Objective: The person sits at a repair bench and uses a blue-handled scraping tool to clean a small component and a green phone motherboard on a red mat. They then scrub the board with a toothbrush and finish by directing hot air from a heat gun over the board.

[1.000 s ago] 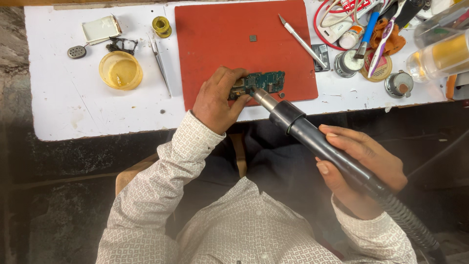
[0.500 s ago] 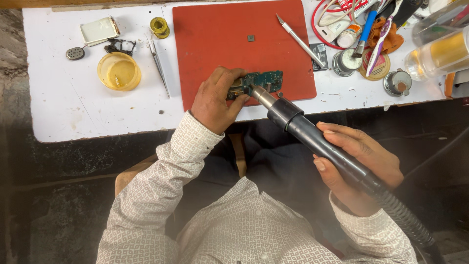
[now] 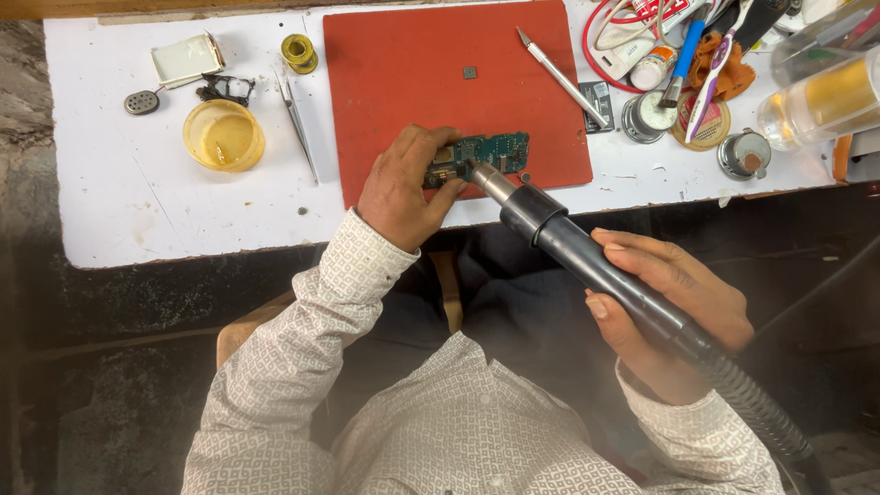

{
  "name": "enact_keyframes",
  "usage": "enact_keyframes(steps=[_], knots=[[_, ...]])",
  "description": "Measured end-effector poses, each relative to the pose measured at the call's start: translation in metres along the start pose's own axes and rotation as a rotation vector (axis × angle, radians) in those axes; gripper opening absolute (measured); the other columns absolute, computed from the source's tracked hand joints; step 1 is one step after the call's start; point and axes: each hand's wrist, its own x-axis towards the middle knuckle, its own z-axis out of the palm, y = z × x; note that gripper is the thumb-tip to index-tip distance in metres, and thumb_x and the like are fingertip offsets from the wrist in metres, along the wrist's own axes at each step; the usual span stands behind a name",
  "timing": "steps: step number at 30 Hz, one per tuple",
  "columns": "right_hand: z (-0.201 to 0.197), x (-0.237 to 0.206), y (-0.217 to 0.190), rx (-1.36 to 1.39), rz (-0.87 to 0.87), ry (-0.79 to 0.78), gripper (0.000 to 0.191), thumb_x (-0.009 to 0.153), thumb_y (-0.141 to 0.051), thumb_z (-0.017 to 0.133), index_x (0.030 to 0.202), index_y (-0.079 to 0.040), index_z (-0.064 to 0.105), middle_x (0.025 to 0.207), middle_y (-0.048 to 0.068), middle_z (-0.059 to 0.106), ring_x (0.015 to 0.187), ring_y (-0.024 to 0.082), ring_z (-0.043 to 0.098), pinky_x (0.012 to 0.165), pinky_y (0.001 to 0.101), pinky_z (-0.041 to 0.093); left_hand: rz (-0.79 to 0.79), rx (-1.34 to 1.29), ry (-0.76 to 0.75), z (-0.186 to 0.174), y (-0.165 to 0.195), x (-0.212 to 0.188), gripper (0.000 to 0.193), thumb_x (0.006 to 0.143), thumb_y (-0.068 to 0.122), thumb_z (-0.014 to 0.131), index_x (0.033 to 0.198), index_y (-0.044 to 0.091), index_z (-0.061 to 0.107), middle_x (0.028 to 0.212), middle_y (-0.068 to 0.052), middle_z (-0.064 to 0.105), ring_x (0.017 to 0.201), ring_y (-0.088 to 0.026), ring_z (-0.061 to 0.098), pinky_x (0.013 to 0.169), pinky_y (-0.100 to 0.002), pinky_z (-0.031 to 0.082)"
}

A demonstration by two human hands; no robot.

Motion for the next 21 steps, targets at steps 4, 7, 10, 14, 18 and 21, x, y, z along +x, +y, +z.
enact_keyframes(steps=[4,7,10,14,18,21], knots=[[0.0005,0.0003,0.0016,0.015,0.008,-0.006,0.034,0.089,-0.001,0.075,0.117,0.014,0.063,0.121,0.033,0.068,0.11,0.033,0.073,0.093,0.033,0.062,0.01,0.043,0.006,-0.0001,0.0003,-0.001,0.05,0.083,0.005,0.077,0.13,0.005,0.059,0.108,-0.012,0.061,0.098,-0.03,0.067,0.085,-0.042,0.055],[0.0014,-0.0002,0.0032,0.012,0.004,0.005,0.034,0.09,-0.001,0.075,0.118,0.014,0.063,0.119,0.032,0.069,0.112,0.034,0.073,0.093,0.0329,0.064,0.028,0.063,0.009,0.0002,0.0,-0.0016,0.054,0.083,0.005,0.076,0.133,0.003,0.058,0.11,-0.012,0.06,0.1,-0.031,0.066,0.086,-0.043,0.054],[0.0022,0.0004,0.0051,0.014,-0.031,0.006,0.035,0.088,-0.001,0.076,0.118,0.014,0.063,0.121,0.033,0.068,0.112,0.034,0.073,0.095,0.034,0.062,0.013,0.061,0.001,0.0007,-0.0009,-0.0017,0.056,0.083,0.006,0.076,0.135,0.003,0.057,0.11,-0.013,0.06,0.1,-0.031,0.065,0.087,-0.043,0.054],[0.0029,0.0002,0.0045,0.028,-0.005,0.012,0.035,0.088,0.0,0.075,0.118,0.014,0.063,0.12,0.033,0.068,0.112,0.034,0.074,0.093,0.0345,0.064,0.016,0.065,0.004,0.0014,-0.0021,-0.0023,0.058,0.082,0.006,0.076,0.137,0.004,0.057,0.111,-0.013,0.06,0.101,-0.031,0.065,0.088,-0.043,0.053],[0.0037,-0.0007,0.0024,0.012,-0.016,0.009,0.034,0.089,0.0,0.076,0.118,0.013,0.063,0.121,0.032,0.069,0.109,0.032,0.074,0.092,0.0331,0.063,0.01,0.071,-0.003,0.0018,-0.0028,-0.0028,0.059,0.082,0.008,0.076,0.138,0.004,0.056,0.111,-0.013,0.059,0.102,-0.031,0.065,0.088,-0.044,0.052],[0.004,-0.0004,0.0026,0.027,-0.003,0.04,0.034,0.09,0.0,0.076,0.119,0.013,0.063,0.122,0.032,0.068,0.109,0.031,0.074,0.092,0.0326,0.063,0.01,0.084,0.003,0.0022,-0.0027,-0.003,0.058,0.083,0.008,0.076,0.138,0.004,0.056,0.112,-0.013,0.06,0.102,-0.031,0.065,0.089,-0.043,0.052]])
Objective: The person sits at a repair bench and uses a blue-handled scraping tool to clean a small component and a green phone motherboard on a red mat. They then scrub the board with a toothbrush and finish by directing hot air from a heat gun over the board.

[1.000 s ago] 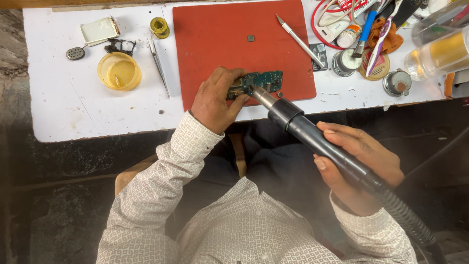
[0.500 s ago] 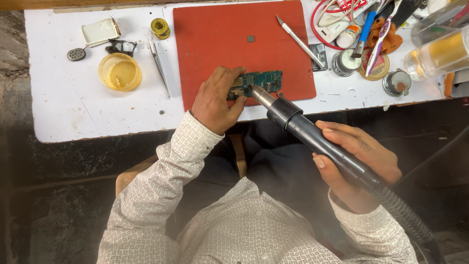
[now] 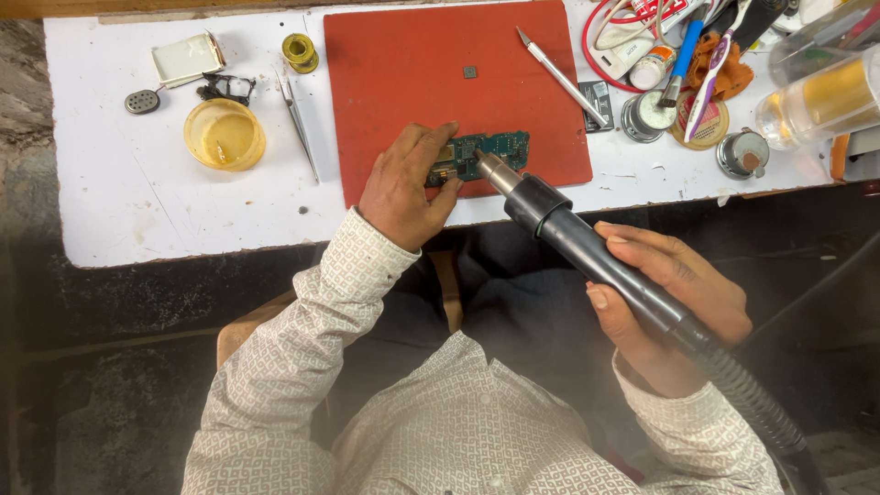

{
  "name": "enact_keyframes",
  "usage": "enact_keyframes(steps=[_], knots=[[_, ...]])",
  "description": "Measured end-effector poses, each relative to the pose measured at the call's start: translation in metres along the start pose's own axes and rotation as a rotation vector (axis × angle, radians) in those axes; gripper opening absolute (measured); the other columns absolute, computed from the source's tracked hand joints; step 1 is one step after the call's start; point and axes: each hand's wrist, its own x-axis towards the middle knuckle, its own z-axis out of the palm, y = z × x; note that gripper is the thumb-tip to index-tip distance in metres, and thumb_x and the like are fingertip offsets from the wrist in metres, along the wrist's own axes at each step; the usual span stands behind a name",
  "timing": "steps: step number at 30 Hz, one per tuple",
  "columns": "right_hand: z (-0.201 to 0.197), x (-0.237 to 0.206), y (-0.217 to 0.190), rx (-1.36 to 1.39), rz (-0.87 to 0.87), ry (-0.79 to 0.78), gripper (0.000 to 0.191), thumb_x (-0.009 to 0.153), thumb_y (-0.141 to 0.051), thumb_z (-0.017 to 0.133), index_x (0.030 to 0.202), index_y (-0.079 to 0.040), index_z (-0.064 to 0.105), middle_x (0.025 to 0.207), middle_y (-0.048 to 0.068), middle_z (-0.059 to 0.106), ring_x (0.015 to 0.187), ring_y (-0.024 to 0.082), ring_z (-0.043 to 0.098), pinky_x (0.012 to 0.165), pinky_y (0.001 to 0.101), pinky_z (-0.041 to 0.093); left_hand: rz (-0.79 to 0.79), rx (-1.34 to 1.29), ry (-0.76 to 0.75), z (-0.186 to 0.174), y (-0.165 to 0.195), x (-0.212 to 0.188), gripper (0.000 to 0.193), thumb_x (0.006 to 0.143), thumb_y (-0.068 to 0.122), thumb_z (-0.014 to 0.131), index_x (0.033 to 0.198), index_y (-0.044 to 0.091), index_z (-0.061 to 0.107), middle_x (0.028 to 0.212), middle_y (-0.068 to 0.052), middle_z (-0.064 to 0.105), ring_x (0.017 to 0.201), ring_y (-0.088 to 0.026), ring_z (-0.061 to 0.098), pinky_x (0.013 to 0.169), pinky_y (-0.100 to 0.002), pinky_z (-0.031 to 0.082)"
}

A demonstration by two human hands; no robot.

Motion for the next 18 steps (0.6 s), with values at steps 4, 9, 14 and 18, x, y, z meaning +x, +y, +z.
enact_keyframes(steps=[4,9,14,18], knots=[[-0.0009,0.0005,0.0004,0.015,-0.003,-0.027,0.033,0.09,-0.001,0.075,0.118,0.013,0.063,0.121,0.031,0.069,0.111,0.032,0.074,0.092,0.0324,0.064,-0.007,-0.005,-0.01,0.0002,-0.0008,0.0006,0.059,0.082,0.008,0.076,0.138,0.004,0.056,0.112,-0.013,0.06,0.101,-0.031,0.065,0.088,-0.043,0.052],[0.0003,-0.0015,-0.0025,-0.012,0.011,0.009,0.033,0.091,-0.001,0.076,0.118,0.013,0.064,0.122,0.031,0.069,0.108,0.031,0.074,0.092,0.0317,0.063,-0.018,-0.021,-0.027,0.0008,-0.002,0.0013,0.059,0.083,0.008,0.076,0.138,0.003,0.056,0.111,-0.013,0.06,0.1,-0.03,0.065,0.087,-0.043,0.053],[0.0009,-0.0015,-0.0027,-0.015,0.017,0.002,0.035,0.09,-0.001,0.076,0.119,0.013,0.064,0.122,0.032,0.069,0.111,0.032,0.073,0.094,0.0327,0.062,0.007,-0.022,-0.001,0.001,-0.0014,0.0008,0.059,0.082,0.007,0.076,0.138,0.003,0.056,0.112,-0.013,0.06,0.102,-0.031,0.065,0.088,-0.043,0.053],[0.0013,-0.0004,0.0006,-0.009,-0.007,-0.013,0.035,0.089,-0.001,0.077,0.118,0.013,0.063,0.121,0.032,0.068,0.112,0.033,0.073,0.094,0.0335,0.063,-0.007,-0.013,-0.01,0.0001,-0.0012,0.0008,0.059,0.082,0.007,0.076,0.138,0.003,0.057,0.112,-0.013,0.06,0.102,-0.032,0.065,0.088,-0.043,0.052]])
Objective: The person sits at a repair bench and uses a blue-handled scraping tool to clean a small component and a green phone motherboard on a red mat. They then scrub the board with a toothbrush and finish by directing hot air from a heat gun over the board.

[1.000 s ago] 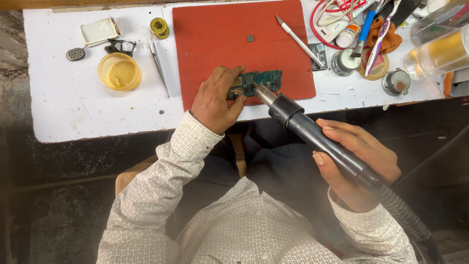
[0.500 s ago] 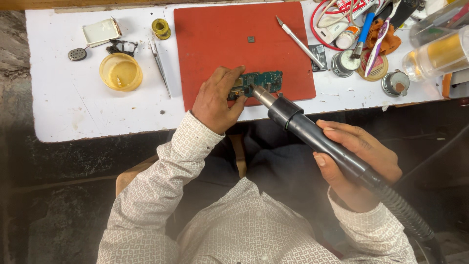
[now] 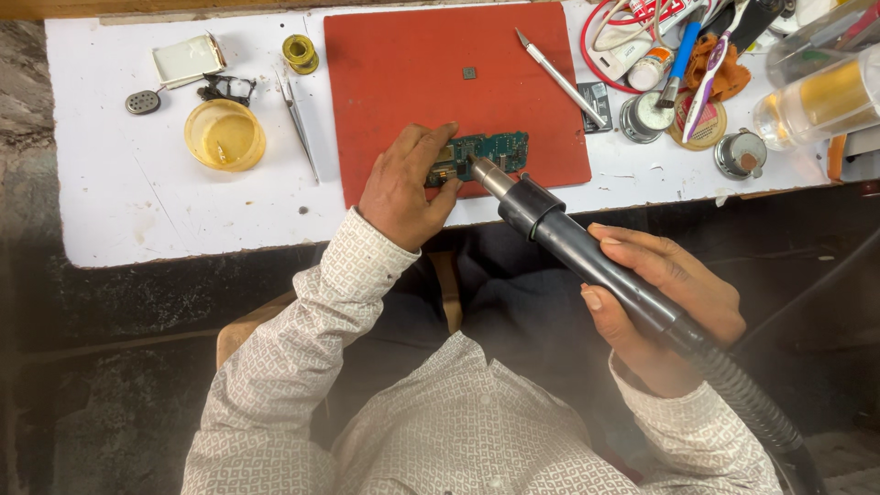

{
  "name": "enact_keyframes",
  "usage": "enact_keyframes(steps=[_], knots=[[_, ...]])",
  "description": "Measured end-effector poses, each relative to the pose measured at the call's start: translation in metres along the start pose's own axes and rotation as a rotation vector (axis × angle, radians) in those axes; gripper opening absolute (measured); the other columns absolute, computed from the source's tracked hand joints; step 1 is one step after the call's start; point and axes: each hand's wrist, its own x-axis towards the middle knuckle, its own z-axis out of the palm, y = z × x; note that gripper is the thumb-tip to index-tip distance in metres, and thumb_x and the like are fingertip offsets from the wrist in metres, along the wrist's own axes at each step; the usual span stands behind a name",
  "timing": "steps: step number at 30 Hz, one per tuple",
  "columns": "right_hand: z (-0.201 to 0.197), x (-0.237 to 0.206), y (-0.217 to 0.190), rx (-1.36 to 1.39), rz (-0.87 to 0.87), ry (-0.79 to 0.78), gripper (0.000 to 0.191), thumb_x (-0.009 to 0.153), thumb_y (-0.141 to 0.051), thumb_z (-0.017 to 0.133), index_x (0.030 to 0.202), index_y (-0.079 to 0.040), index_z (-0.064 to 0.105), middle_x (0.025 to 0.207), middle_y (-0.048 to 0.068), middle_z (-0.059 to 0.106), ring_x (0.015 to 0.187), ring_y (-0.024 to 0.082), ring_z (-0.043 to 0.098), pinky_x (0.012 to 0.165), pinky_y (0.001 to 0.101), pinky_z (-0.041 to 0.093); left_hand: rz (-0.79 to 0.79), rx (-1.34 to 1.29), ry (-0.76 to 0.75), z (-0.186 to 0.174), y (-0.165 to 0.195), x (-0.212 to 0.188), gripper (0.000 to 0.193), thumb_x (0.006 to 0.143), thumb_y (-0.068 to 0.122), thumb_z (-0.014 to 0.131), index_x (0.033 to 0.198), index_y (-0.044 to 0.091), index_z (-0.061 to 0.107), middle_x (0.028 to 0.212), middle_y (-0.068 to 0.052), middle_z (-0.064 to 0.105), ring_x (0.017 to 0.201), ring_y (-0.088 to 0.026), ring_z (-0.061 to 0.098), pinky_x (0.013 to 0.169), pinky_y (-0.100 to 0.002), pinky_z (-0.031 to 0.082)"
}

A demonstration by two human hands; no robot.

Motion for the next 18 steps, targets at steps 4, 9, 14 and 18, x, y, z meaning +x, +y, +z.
enact_keyframes(steps=[4,9,14,18], knots=[[-0.0002,-0.0002,0.0027,0.026,0.015,-0.004,0.036,0.088,-0.001,0.077,0.117,0.014,0.063,0.121,0.033,0.068,0.113,0.034,0.074,0.094,0.0355,0.064,-0.008,-0.006,-0.01,0.0001,0.0004,-0.0002,0.059,0.082,0.007,0.075,0.138,0.003,0.056,0.112,-0.013,0.06,0.103,-0.031,0.065,0.088,-0.043,0.052],[-0.0017,-0.0008,0.0038,-0.021,-0.049,-0.023,0.036,0.088,0.0,0.077,0.117,0.014,0.063,0.119,0.033,0.069,0.114,0.035,0.073,0.093,0.035,0.063,-0.004,0.002,0.0,0.0011,0.0007,-0.0008,0.059,0.082,0.008,0.076,0.138,0.004,0.056,0.112,-0.013,0.06,0.104,-0.031,0.064,0.089,-0.043,0.052],[-0.0013,0.002,0.0046,-0.005,-0.017,-0.017,0.036,0.088,0.0,0.076,0.117,0.015,0.063,0.12,0.034,0.068,0.114,0.036,0.073,0.094,0.036,0.064,-0.004,0.002,-0.006,0.0009,-0.0003,-0.0013,0.059,0.083,0.008,0.075,0.138,0.003,0.056,0.112,-0.013,0.06,0.103,-0.031,0.065,0.088,-0.043,0.052],[-0.0015,0.0039,0.0034,-0.024,-0.075,-0.021,0.036,0.088,0.0,0.076,0.117,0.015,0.062,0.12,0.033,0.068,0.111,0.035,0.073,0.092,0.0345,0.063,-0.005,0.0,-0.011,0.001,-0.0013,-0.0016,0.059,0.083,0.007,0.075,0.139,0.003,0.056,0.111,-0.013,0.06,0.101,-0.03,0.065,0.088,-0.043,0.052]])
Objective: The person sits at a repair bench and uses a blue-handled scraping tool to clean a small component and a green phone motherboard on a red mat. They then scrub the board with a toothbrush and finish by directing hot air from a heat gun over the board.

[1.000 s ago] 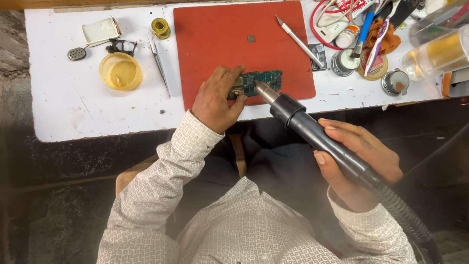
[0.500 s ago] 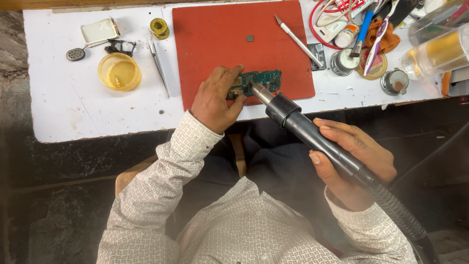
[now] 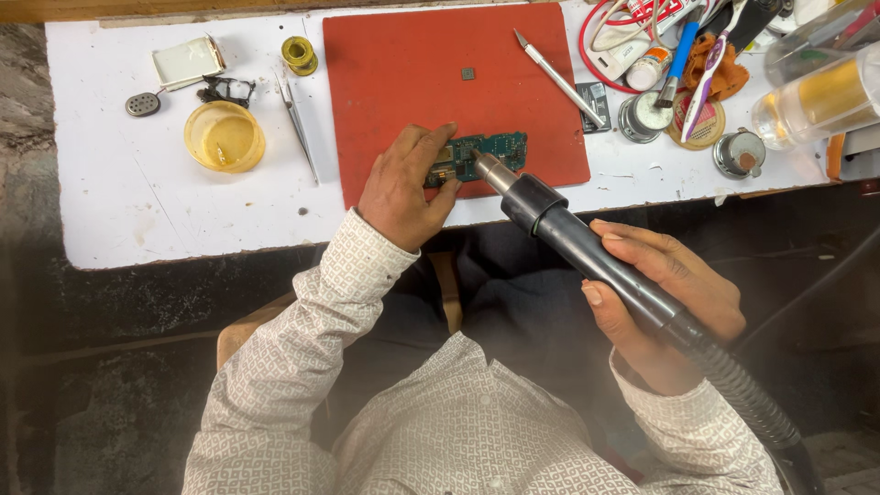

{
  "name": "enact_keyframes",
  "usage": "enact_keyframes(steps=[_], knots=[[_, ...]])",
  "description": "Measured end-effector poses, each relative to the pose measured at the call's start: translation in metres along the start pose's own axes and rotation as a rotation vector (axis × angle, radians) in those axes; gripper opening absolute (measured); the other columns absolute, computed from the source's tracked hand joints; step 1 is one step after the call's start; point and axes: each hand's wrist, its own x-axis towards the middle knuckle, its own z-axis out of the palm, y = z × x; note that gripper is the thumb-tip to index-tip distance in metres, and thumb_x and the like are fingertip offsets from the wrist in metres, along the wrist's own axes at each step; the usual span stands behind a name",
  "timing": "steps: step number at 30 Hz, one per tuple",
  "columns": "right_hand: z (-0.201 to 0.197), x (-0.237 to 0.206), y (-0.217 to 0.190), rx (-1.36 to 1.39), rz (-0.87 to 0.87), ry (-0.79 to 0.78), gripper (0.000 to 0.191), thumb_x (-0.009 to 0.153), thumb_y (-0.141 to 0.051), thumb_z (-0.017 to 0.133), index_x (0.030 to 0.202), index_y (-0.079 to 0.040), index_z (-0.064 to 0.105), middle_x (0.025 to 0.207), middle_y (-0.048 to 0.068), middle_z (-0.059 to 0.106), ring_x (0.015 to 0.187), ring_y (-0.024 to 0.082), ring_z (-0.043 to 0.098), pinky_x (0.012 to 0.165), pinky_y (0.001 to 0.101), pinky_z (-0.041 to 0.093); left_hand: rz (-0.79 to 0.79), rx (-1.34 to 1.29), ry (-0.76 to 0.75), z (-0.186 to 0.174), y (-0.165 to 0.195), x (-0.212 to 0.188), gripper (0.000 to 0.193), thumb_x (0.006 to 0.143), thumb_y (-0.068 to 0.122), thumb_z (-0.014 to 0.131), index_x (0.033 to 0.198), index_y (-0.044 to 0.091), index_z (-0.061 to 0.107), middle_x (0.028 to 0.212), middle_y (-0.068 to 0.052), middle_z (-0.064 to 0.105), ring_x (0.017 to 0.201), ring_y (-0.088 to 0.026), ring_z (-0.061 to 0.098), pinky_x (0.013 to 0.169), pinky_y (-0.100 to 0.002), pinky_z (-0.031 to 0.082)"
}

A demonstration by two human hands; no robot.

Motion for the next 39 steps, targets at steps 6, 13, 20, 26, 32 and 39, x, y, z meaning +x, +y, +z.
enact_keyframes(steps=[6,13,20,26,32,39], knots=[[-0.001,-0.003,-0.004,0.017,0.066,0.0,0.036,0.089,-0.001,0.076,0.118,0.014,0.063,0.121,0.033,0.068,0.113,0.034,0.073,0.092,0.0333,0.063,0.007,0.01,0.007,0.001,-0.001,-0.001,0.06,0.083,0.008,0.076,0.139,0.003,0.056,0.11,-0.013,0.06,0.101,-0.03,0.065,0.087,-0.043,0.052],[-0.002,0.001,-0.006,-0.009,0.057,-0.024,0.035,0.088,-0.001,0.076,0.117,0.014,0.063,0.12,0.032,0.069,0.114,0.033,0.074,0.093,0.0335,0.062,0.005,0.005,-0.003,0.002,-0.003,0.001,0.061,0.083,0.008,0.076,0.14,0.002,0.055,0.111,-0.014,0.06,0.1,-0.031,0.065,0.087,-0.043,0.053],[0.0,0.003,0.002,0.099,0.092,0.226,0.034,0.093,-0.011,0.076,0.118,0.01,0.065,0.116,0.026,0.07,0.096,0.026,0.074,0.082,0.0292,0.064,-0.002,-0.006,0.008,0.002,-0.004,0.003,0.065,0.083,0.008,0.077,0.142,-0.001,0.053,0.113,-0.015,0.06,0.102,-0.032,0.066,0.089,-0.043,0.055],[-0.001,0.014,0.027,0.228,0.115,0.291,0.031,0.1,-0.01,0.077,0.122,0.01,0.066,0.116,0.023,0.071,0.086,0.02,0.074,0.076,0.0262,0.064,-0.046,-0.016,0.013,0.003,-0.002,0.003,0.064,0.083,0.009,0.077,0.141,0.0,0.054,0.117,-0.016,0.06,0.104,-0.033,0.066,0.09,-0.042,0.055],[0.015,0.032,0.045,0.242,0.107,0.203,0.027,0.105,-0.006,0.079,0.123,0.01,0.067,0.113,0.022,0.073,0.085,0.019,0.074,0.078,0.0254,0.062,-0.01,0.007,0.023,0.003,-0.004,0.002,0.064,0.083,0.01,0.077,0.142,0.0,0.054,0.12,-0.017,0.059,0.108,-0.034,0.064,0.093,-0.044,0.054],[0.022,0.039,0.047,0.215,0.12,0.201,0.028,0.104,-0.008,0.081,0.122,0.01,0.068,0.112,0.02,0.074,0.084,0.018,0.073,0.076,0.0251,0.061,-0.022,0.013,0.017,0.005,-0.005,-0.001,0.062,0.084,0.01,0.076,0.141,0.0,0.054,0.119,-0.015,0.059,0.107,-0.033,0.065,0.092,-0.044,0.053]])
